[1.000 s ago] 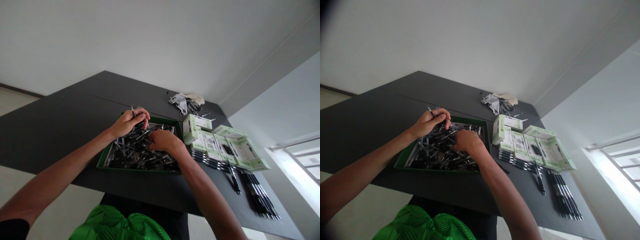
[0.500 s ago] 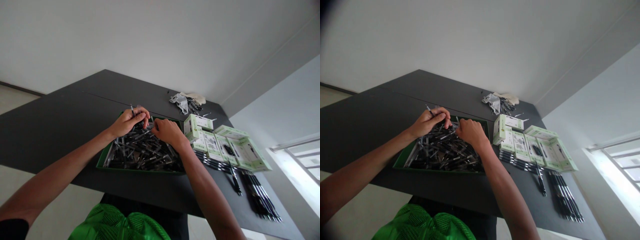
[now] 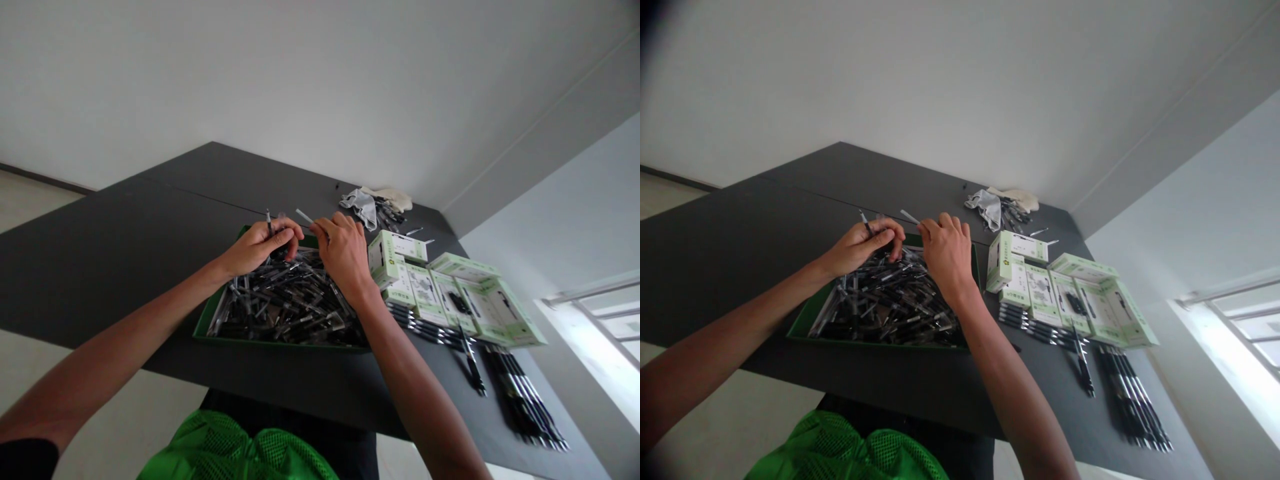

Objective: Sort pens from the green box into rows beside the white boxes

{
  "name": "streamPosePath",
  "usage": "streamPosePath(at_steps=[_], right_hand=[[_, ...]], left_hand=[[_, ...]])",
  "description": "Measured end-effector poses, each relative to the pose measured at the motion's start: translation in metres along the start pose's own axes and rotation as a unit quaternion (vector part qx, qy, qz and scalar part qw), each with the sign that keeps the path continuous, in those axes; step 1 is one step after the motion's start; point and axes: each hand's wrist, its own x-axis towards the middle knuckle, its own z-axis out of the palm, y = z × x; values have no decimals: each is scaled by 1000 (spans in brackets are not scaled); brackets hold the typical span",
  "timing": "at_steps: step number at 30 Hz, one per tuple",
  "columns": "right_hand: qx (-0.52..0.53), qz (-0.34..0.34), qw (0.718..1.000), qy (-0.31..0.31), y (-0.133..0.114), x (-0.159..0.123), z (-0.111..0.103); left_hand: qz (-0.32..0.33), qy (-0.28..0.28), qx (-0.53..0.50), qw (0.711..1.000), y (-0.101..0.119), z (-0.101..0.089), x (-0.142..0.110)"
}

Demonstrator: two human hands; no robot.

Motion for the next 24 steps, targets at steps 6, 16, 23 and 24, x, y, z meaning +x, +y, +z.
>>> streamPosePath(at_steps=[6, 16, 23, 24], right_hand=[[51, 37, 998, -5, 0, -1, -1], [72, 9, 996, 48, -5, -9, -13], [101, 14, 993, 51, -8, -8, -15], [100, 13, 994, 49, -8, -8, -15]], left_hand=[[-19, -37, -64, 997, -3, 5, 3], [-68, -66, -125, 988, -6, 2, -1], [-109, -88, -81, 987, 5, 3, -3], [-108, -86, -76, 988, 6, 3, -3]])
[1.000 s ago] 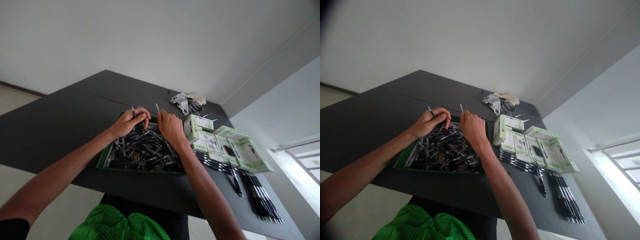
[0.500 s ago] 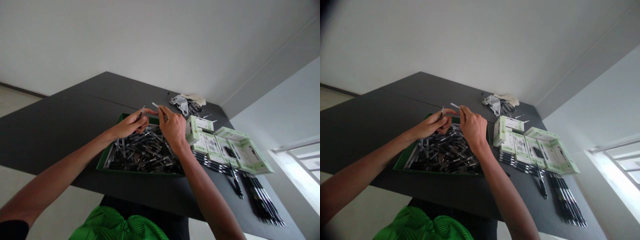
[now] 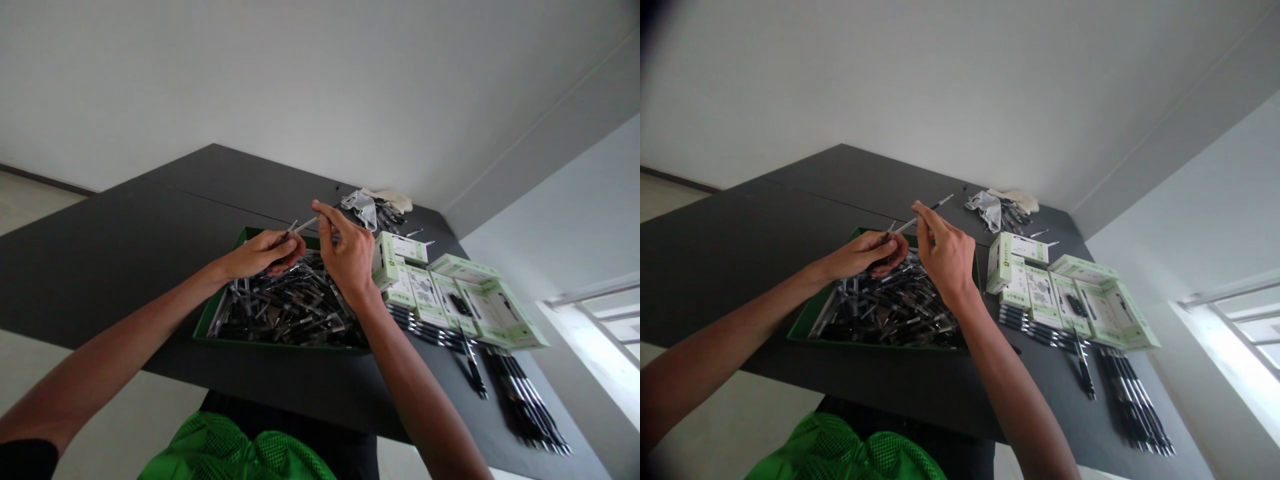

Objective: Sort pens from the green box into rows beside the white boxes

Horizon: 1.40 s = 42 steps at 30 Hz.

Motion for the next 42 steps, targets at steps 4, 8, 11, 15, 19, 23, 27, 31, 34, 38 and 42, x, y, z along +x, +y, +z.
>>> streamPosePath(at_steps=[4, 8, 11, 15, 19, 23, 27, 31, 34, 38, 42], right_hand=[[-18, -34, 999, -6, 1, 0, -1], [-9, -82, 996, 22, 6, -1, 2], [41, -92, 992, 74, 11, 0, 8], [98, -146, 981, 87, 15, 1, 15], [107, -191, 976, 14, 15, 1, 15], [140, -185, 972, -28, 14, -1, 12], [179, -146, 973, -15, 14, -2, 13], [179, -132, 975, -9, 15, -2, 16], [155, -131, 979, 7, 15, -1, 11], [102, -136, 982, 76, 32, 4, -15], [35, -22, 983, 179, 92, 0, -58]], left_hand=[[20, 7, 17, 1000, -1, 0, 2], [45, 13, 20, 999, -5, -1, 3], [49, 24, 34, 998, -5, -1, 3], [53, 19, 61, 997, -5, -1, 3], [81, 8, 76, 994, -6, -3, 4], [90, 25, 78, 993, -4, -3, 4], [94, 55, 72, 991, -4, -4, 4], [102, 65, 65, 991, -6, -6, 3], [109, 81, 72, 988, -9, -10, 2], [120, 96, 75, 985, -12, -13, 2], [120, 83, 65, 987, -9, -8, 4]])
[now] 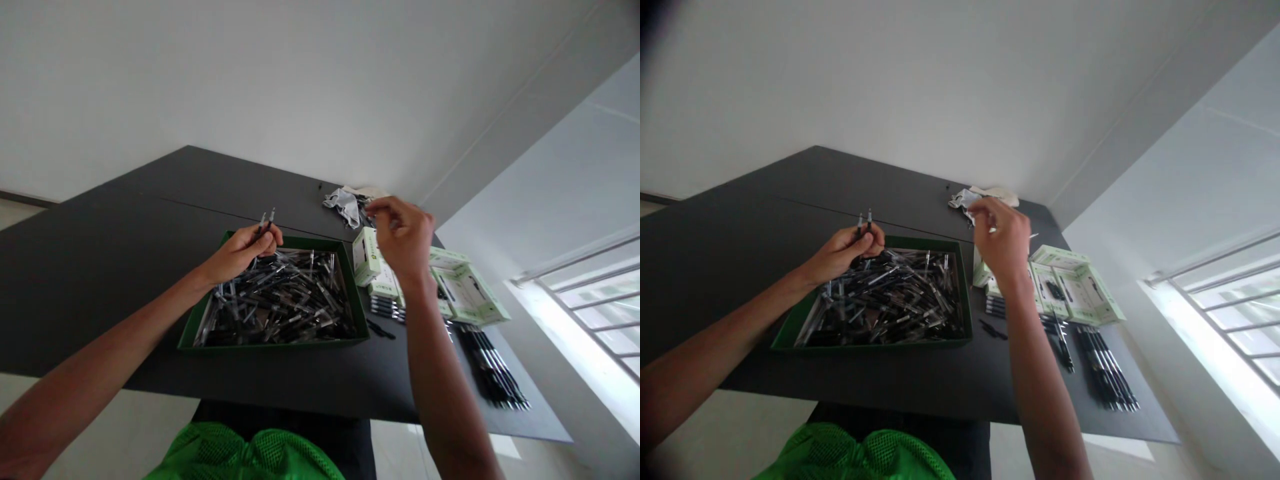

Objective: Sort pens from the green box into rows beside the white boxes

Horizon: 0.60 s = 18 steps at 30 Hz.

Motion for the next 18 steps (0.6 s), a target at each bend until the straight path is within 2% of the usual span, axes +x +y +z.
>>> streamPosePath(at_steps=[2, 3, 5, 7, 9, 11, 13, 18], right_hand=[[-86, 90, 992, -3, 42, -7, -28], [-141, 143, 980, -14, 64, -14, -42], [-255, 244, 934, -52, 107, -34, -67], [-308, 310, 889, -137, 146, -60, -85], [-312, 328, 863, -224, 175, -84, -93], [-320, 321, 848, -277, 194, -104, -94], [-326, 310, 841, -300, 203, -116, -89], [-343, 342, 822, -300, 196, -117, -77]], left_hand=[[-5, -5, 3, 1000, 3, 2, 0], [-8, -6, 6, 1000, 4, 3, 0], [-11, -8, 11, 1000, 6, 4, 0], [-9, -11, 11, 1000, 8, 4, -1], [-8, -12, 11, 1000, 9, 5, -1], [-8, -11, 16, 1000, 11, 6, -2], [-10, -12, 24, 1000, 13, 7, -2], [-8, -17, 35, 999, 24, 9, -5]])
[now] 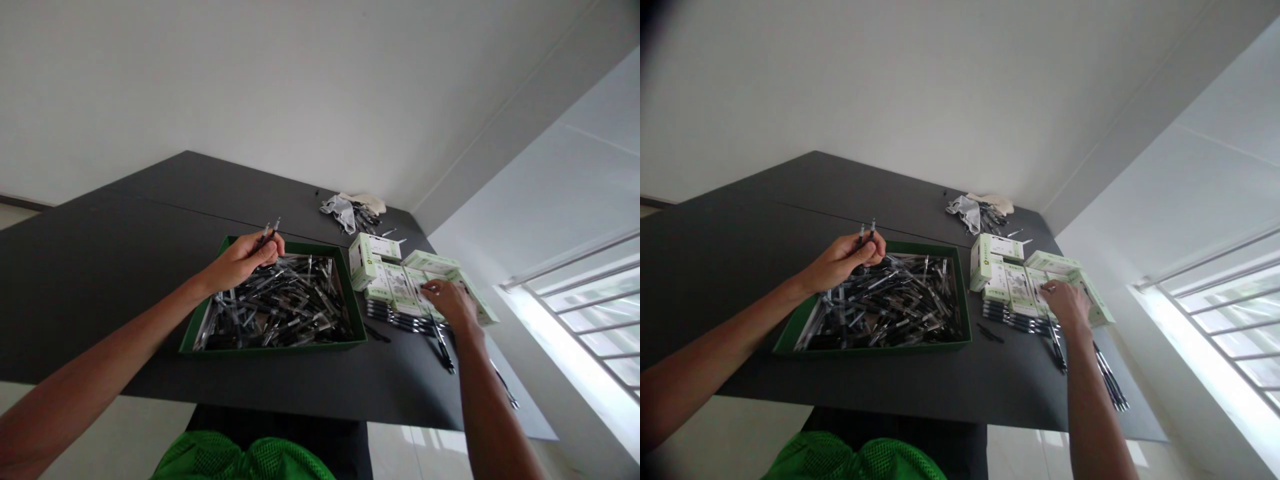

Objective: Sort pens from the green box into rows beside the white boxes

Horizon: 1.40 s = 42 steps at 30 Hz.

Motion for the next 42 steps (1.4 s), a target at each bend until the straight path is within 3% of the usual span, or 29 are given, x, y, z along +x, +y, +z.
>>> streamPosePath(at_steps=[5, 10, 14, 18, 22, 25, 28, 34, 42], right_hand=[[-18, 25, 1000, -3, -14, -4, -6], [-31, 34, 999, -13, -22, -7, -14], [70, 7, 995, 72, -45, -19, -42], [262, -159, 941, 143, -108, -52, -83], [405, -316, 853, 89, -194, -92, -113], [414, -385, 825, 29, -247, -115, -122], [407, -427, 807, -15, -279, -126, -124], [421, -443, 791, -37, -298, -120, -118], [438, -454, 774, -60, -299, -110, -109]], left_hand=[[12, 1, -17, 1000, 6, 0, -1], [2, 5, -30, 1000, -5, 2, -1], [1, 20, -64, 998, -20, 2, 2], [12, 35, -86, 996, -28, 1, 3], [-6, 7, -53, 999, -21, 0, -1], [-19, 17, -2, 1000, -15, -1, -2], [-24, 65, 14, 997, -15, -3, -1], [-21, 134, -27, 990, -18, -6, 2], [-9, 142, -88, 986, -19, -2, 5]])
